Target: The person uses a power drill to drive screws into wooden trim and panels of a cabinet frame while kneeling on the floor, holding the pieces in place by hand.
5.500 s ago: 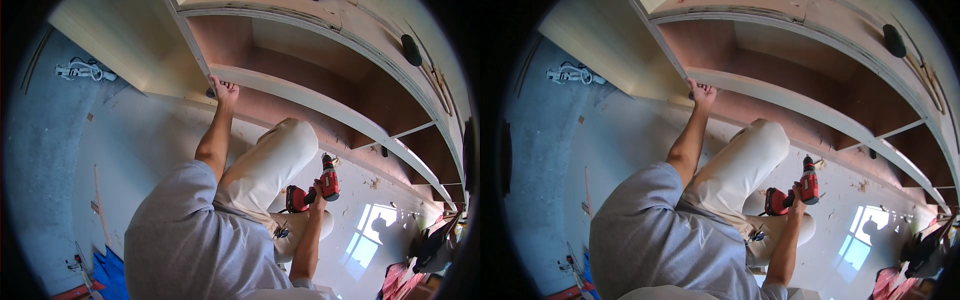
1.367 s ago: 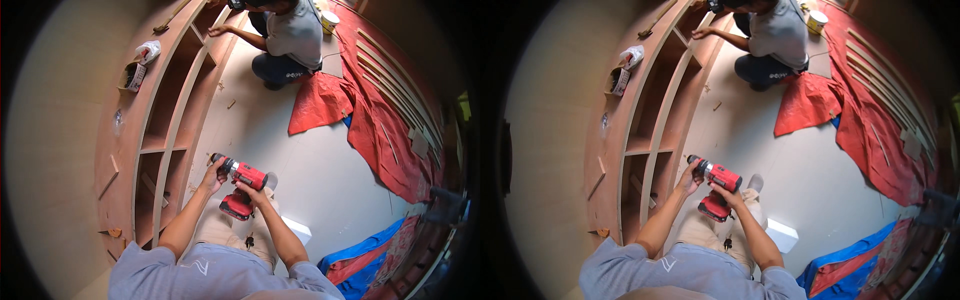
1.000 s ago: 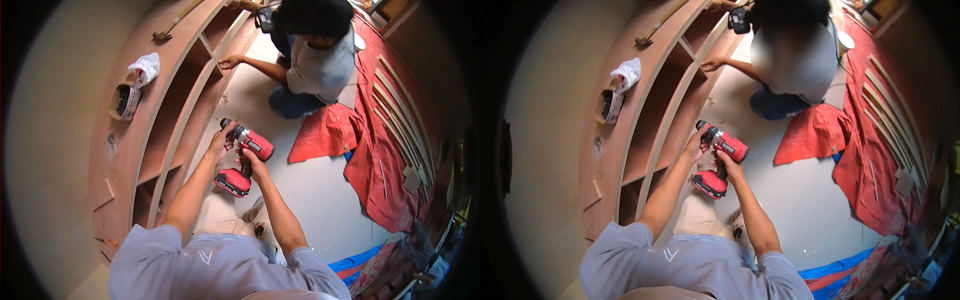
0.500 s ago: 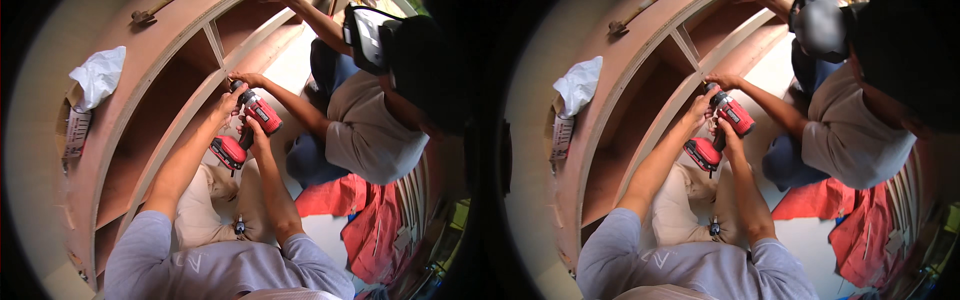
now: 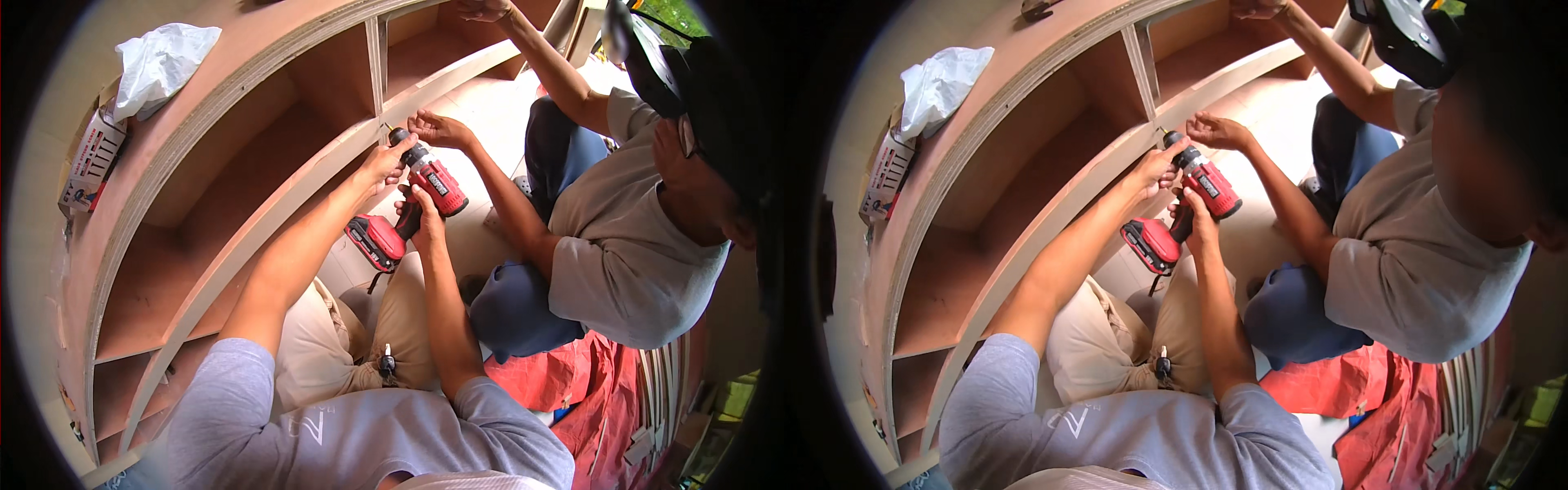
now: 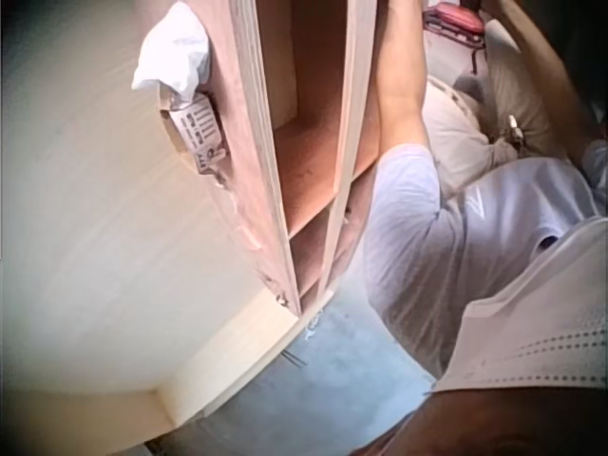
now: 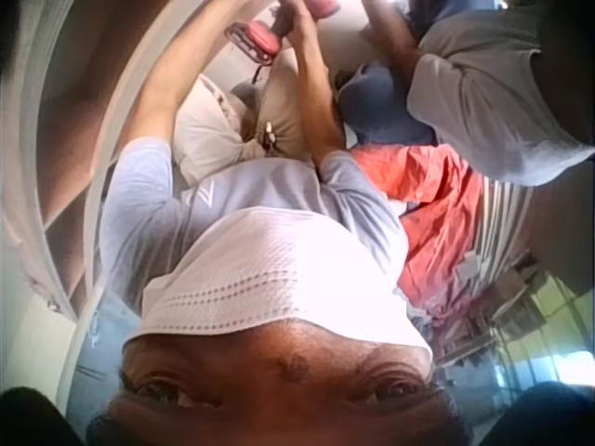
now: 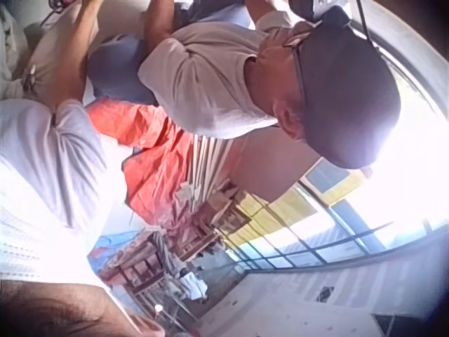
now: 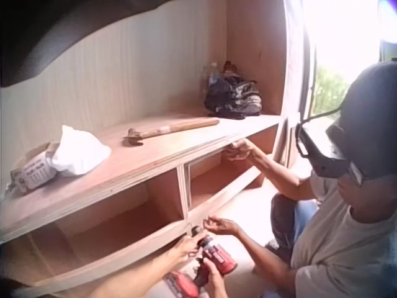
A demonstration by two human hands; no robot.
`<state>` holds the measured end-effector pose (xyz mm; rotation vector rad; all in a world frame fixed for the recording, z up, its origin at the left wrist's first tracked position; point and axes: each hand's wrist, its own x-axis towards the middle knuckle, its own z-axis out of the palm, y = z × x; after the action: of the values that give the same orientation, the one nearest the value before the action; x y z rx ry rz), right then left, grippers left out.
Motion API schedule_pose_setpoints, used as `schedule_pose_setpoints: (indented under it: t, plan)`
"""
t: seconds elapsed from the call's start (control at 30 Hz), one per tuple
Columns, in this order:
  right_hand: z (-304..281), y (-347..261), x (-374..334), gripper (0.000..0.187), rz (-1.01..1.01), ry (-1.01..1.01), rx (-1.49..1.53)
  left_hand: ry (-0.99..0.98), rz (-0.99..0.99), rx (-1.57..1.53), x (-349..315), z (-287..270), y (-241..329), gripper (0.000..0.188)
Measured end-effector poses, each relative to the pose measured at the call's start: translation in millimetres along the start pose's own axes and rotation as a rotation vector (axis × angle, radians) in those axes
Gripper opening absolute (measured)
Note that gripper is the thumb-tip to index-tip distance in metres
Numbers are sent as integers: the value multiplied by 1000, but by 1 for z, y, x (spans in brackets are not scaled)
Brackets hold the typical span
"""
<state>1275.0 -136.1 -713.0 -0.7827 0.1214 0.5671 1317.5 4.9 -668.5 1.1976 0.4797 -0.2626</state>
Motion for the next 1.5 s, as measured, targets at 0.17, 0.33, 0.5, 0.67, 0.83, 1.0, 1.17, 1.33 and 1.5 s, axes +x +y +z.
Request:
schedule_pose_setpoints:
  t: [0.17,0.33,0.5,0.67,0.83,1.0,1.17,1.33,1.5]
  plan:
    - [-10,-9,5,37,22,-19,-30,11,-12,-21,11,2,-6,40]
    - [-15,-13,7,32,8,-13,-21,0,13,-30,10,7,-8,42]
    - [-10,-13,5,32,-95,55,-294,-19,15,-105,7,3,-6,44]
    - [-12,-37,13,33,102,-42,-108,-74,13,-107,4,1,-5,43]
    - [-5,-22,11,33,41,-77,-42,-27,44,-139,9,-7,-10,36]
    - [7,-26,8,23,-21,-35,-181,-101,11,-248,16,-14,-10,38]
    - [-10,-25,20,14,-24,-4,-358,-149,-21,-326,21,-13,-12,36]
    - [-8,-16,24,16,-46,-29,-161,-116,26,-249,26,-14,-12,33]
    - [-15,-22,29,20,-14,-59,-187,-132,23,-250,24,-15,-5,29]
